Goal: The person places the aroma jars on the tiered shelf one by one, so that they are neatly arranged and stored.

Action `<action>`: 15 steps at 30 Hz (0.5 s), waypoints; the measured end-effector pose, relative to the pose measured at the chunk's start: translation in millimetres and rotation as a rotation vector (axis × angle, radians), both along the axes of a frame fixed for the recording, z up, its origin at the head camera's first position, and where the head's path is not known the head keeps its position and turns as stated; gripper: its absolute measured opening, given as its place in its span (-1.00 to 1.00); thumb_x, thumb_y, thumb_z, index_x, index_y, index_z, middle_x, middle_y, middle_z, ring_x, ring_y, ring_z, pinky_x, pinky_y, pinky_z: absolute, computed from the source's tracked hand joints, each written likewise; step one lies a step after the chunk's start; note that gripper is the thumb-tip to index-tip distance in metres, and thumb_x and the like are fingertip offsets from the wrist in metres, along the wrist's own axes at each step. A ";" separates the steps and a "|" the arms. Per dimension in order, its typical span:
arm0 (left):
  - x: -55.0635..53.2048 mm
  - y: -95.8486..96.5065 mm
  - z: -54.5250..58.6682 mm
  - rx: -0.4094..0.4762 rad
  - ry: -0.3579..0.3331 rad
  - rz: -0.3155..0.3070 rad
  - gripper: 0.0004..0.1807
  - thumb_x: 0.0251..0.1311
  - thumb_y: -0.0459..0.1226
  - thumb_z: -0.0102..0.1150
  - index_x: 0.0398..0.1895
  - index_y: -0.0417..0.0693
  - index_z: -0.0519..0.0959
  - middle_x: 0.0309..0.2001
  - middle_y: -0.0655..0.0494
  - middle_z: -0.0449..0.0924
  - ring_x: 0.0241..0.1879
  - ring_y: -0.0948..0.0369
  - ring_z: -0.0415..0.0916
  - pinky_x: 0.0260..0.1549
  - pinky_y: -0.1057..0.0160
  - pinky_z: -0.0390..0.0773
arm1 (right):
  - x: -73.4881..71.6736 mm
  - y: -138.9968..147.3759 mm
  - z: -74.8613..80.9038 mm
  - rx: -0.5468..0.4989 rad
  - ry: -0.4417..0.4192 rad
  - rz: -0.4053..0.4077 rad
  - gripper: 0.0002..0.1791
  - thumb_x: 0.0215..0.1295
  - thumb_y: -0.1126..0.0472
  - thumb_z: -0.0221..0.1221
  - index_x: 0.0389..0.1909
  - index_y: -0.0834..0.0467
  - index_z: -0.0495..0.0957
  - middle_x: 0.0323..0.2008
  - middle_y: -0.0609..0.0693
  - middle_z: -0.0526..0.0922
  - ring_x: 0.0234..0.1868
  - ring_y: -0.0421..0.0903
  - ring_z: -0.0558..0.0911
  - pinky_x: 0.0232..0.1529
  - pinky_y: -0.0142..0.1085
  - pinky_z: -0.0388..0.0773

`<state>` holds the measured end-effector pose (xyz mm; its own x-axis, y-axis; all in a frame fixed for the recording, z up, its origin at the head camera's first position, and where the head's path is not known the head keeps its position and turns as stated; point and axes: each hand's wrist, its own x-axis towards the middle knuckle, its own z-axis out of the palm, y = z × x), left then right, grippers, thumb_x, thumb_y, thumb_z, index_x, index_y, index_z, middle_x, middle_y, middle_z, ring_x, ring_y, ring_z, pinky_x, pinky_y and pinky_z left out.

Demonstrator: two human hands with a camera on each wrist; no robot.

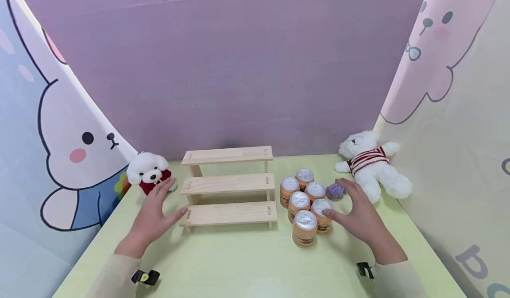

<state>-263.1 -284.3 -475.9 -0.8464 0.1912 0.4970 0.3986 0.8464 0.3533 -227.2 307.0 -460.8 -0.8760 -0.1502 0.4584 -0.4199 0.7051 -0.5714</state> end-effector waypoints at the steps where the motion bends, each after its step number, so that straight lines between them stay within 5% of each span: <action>1: 1.5 0.6 -1.8 0.022 -0.011 -0.010 0.09 0.18 0.25 0.43 0.68 0.13 0.14 0.56 -0.11 0.21 0.48 -0.17 0.21 0.31 -0.38 0.32 | 1.3 -0.7 -0.9 -0.004 0.003 0.007 0.03 0.10 0.09 0.60 0.54 0.19 0.29 0.45 0.32 0.32 0.38 0.40 0.36 0.17 0.33 0.41; 7: 6.2 4.0 -16.3 0.131 -0.057 -0.053 0.04 0.24 0.12 0.45 0.64 -0.07 0.15 0.54 -0.16 0.22 0.47 -0.20 0.24 0.30 -0.34 0.35 | 7.5 -3.8 -7.0 -0.036 -0.027 0.061 -0.05 0.14 0.16 0.58 0.48 0.31 0.32 0.34 0.30 0.43 0.27 0.34 0.50 0.04 -0.11 0.65; 15: 8.5 7.5 -30.2 0.262 -0.152 -0.081 0.03 0.23 0.05 0.50 0.61 -0.14 0.16 0.52 -0.15 0.23 0.43 -0.19 0.27 0.30 -0.34 0.34 | 9.6 -3.1 -20.3 -0.111 -0.120 0.136 -0.12 0.24 0.20 0.51 0.48 0.36 0.29 0.35 0.36 0.45 0.24 0.37 0.54 0.02 0.07 0.68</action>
